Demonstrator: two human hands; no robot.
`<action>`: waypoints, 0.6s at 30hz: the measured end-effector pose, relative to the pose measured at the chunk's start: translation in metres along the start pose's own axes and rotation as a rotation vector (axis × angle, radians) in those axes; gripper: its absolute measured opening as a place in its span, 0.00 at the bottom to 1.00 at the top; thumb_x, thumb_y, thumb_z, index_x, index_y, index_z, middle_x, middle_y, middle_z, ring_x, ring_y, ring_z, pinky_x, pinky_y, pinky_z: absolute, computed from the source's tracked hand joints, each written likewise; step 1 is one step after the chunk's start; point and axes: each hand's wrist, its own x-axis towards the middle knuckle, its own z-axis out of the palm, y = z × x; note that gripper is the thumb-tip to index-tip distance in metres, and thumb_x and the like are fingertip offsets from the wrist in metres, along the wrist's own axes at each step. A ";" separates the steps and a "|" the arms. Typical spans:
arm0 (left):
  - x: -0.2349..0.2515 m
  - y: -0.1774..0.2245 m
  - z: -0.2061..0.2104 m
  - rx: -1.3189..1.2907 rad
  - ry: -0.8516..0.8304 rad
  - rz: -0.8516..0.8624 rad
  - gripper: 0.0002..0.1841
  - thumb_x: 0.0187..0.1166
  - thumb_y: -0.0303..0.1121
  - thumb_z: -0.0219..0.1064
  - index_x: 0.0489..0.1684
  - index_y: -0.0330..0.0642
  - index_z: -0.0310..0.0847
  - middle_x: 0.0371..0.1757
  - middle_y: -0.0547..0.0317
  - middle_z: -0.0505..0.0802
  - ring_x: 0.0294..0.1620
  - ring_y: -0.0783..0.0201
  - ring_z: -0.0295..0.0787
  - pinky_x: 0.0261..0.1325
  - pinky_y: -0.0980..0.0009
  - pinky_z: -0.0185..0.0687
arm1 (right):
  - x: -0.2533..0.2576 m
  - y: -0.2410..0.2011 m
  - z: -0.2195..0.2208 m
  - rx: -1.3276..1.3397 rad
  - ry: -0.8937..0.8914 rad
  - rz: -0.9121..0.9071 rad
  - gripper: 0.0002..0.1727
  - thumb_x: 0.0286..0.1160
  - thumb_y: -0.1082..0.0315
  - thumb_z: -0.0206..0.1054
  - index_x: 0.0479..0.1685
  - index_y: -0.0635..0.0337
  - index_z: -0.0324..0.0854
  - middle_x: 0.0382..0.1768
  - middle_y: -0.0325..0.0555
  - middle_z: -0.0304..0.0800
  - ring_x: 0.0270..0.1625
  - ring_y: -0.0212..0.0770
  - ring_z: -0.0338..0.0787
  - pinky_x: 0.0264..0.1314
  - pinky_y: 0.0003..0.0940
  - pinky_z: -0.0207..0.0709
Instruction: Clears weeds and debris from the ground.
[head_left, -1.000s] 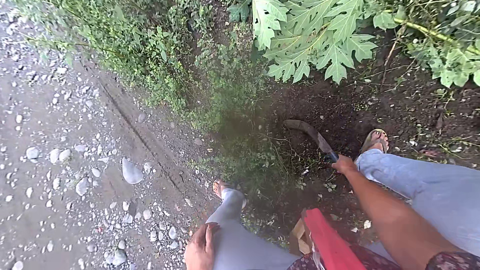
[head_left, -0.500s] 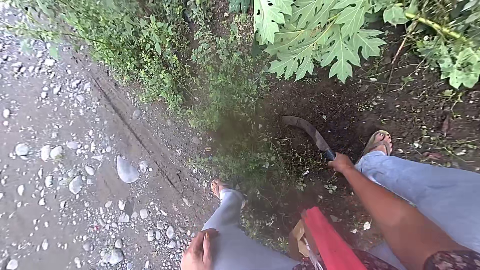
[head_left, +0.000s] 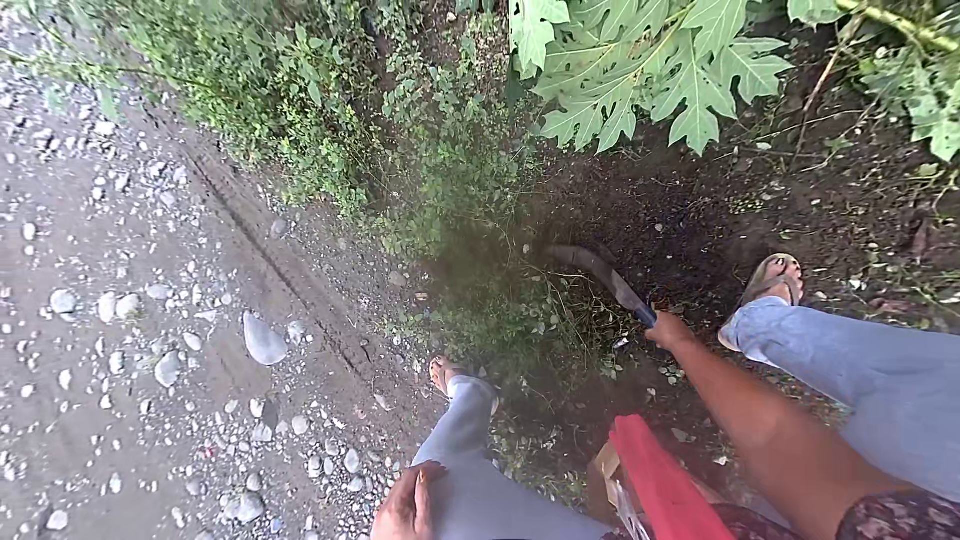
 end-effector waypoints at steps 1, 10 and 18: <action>-0.001 -0.001 0.000 -0.004 0.003 0.010 0.24 0.85 0.37 0.47 0.39 0.36 0.93 0.40 0.51 0.99 0.46 0.54 0.99 0.55 0.49 0.89 | -0.004 0.009 -0.003 -0.066 -0.008 -0.024 0.32 0.73 0.65 0.75 0.78 0.64 0.74 0.66 0.69 0.86 0.67 0.67 0.88 0.68 0.70 0.78; -0.004 -0.008 0.002 -0.026 0.027 0.032 0.25 0.86 0.38 0.46 0.38 0.35 0.93 0.39 0.52 0.99 0.46 0.59 0.98 0.57 0.58 0.90 | -0.001 -0.044 -0.023 0.801 0.250 -0.007 0.25 0.78 0.68 0.73 0.70 0.71 0.73 0.42 0.58 0.88 0.37 0.46 0.89 0.47 0.45 0.85; 0.006 0.002 0.003 -0.028 -0.011 0.020 0.25 0.86 0.38 0.46 0.39 0.36 0.93 0.40 0.55 1.00 0.46 0.62 0.98 0.57 0.59 0.90 | 0.031 -0.045 -0.006 0.103 0.017 -0.007 0.33 0.73 0.65 0.75 0.78 0.66 0.73 0.64 0.67 0.87 0.63 0.64 0.90 0.67 0.64 0.80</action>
